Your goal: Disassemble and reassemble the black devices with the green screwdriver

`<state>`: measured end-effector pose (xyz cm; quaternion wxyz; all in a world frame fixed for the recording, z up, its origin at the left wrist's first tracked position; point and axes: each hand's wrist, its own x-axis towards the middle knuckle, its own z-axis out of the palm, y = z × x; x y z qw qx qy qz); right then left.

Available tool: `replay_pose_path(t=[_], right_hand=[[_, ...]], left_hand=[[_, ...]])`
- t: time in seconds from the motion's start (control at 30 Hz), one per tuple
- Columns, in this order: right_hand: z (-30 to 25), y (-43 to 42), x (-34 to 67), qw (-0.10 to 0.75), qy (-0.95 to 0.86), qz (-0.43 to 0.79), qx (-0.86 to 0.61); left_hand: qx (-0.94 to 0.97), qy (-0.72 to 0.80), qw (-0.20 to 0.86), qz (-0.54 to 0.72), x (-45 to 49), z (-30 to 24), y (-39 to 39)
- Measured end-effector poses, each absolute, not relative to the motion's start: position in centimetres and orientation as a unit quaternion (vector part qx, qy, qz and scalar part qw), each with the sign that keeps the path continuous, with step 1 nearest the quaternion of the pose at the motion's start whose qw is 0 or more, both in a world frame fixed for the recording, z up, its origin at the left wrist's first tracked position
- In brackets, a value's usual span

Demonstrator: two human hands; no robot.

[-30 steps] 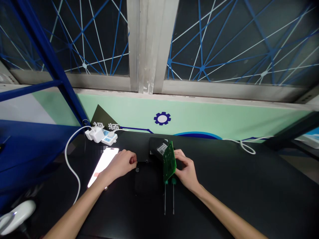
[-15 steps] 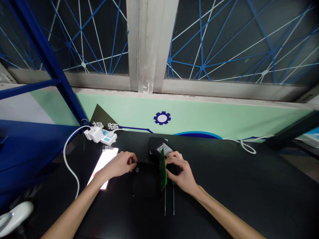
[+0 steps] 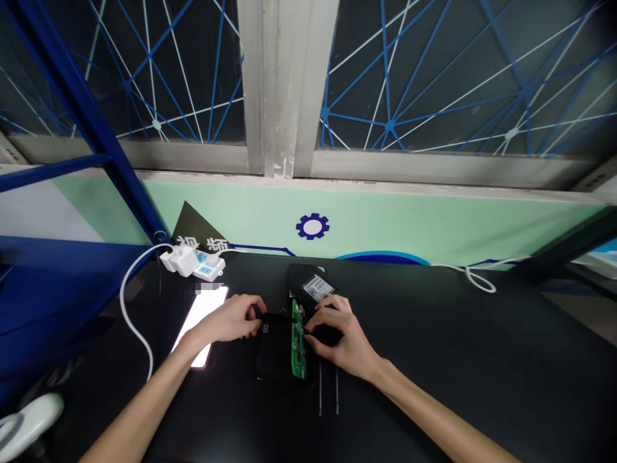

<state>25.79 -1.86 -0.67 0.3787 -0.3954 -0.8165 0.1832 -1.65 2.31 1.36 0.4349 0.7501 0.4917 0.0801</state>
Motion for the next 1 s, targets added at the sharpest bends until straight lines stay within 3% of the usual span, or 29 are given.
replay_pose_path(t=[1.0], right_hand=[[-0.2,-1.9,24.2,0.31,-0.861,0.104,-0.391]], left_hand=[[0.75,0.516,0.411,0.053,-1.6,1.4,2.0]])
